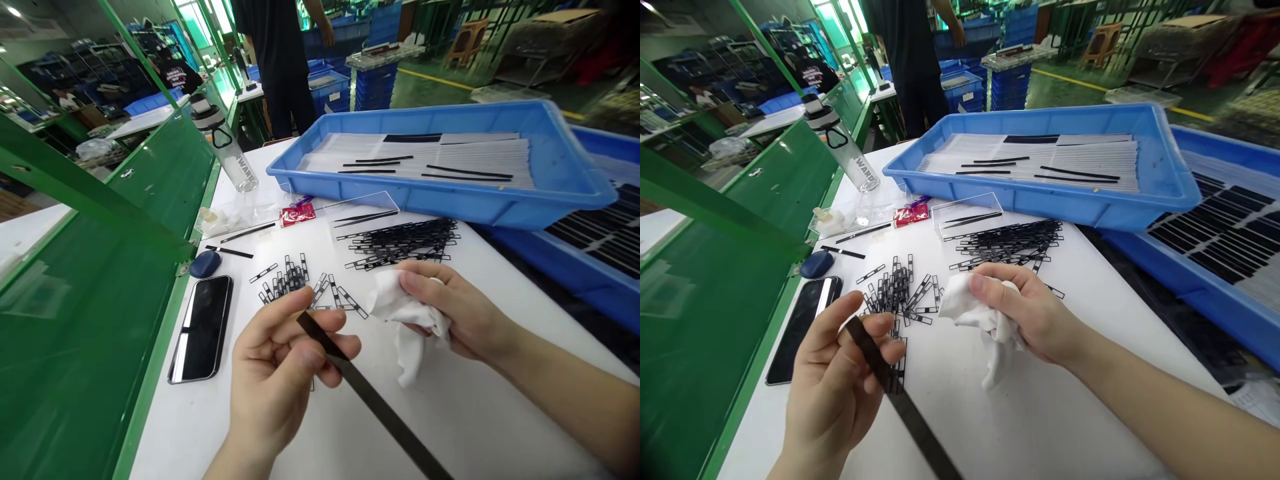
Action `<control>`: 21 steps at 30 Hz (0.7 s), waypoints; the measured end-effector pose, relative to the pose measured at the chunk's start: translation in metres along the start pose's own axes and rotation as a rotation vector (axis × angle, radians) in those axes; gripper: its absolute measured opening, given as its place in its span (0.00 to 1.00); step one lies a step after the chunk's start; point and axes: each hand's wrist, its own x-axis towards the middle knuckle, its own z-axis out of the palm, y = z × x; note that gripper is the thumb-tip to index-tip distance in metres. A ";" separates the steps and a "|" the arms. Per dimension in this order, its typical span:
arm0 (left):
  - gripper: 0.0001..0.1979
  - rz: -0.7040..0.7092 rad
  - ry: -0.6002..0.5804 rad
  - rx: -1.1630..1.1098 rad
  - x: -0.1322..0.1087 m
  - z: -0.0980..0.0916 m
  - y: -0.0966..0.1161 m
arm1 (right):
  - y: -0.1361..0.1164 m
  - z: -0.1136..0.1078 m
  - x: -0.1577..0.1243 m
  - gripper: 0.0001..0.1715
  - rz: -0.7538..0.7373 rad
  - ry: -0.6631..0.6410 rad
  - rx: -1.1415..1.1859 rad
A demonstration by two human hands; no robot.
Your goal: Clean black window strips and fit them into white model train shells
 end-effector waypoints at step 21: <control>0.17 -0.051 -0.051 -0.097 0.011 -0.015 0.001 | 0.001 -0.003 0.000 0.17 0.032 -0.002 -0.092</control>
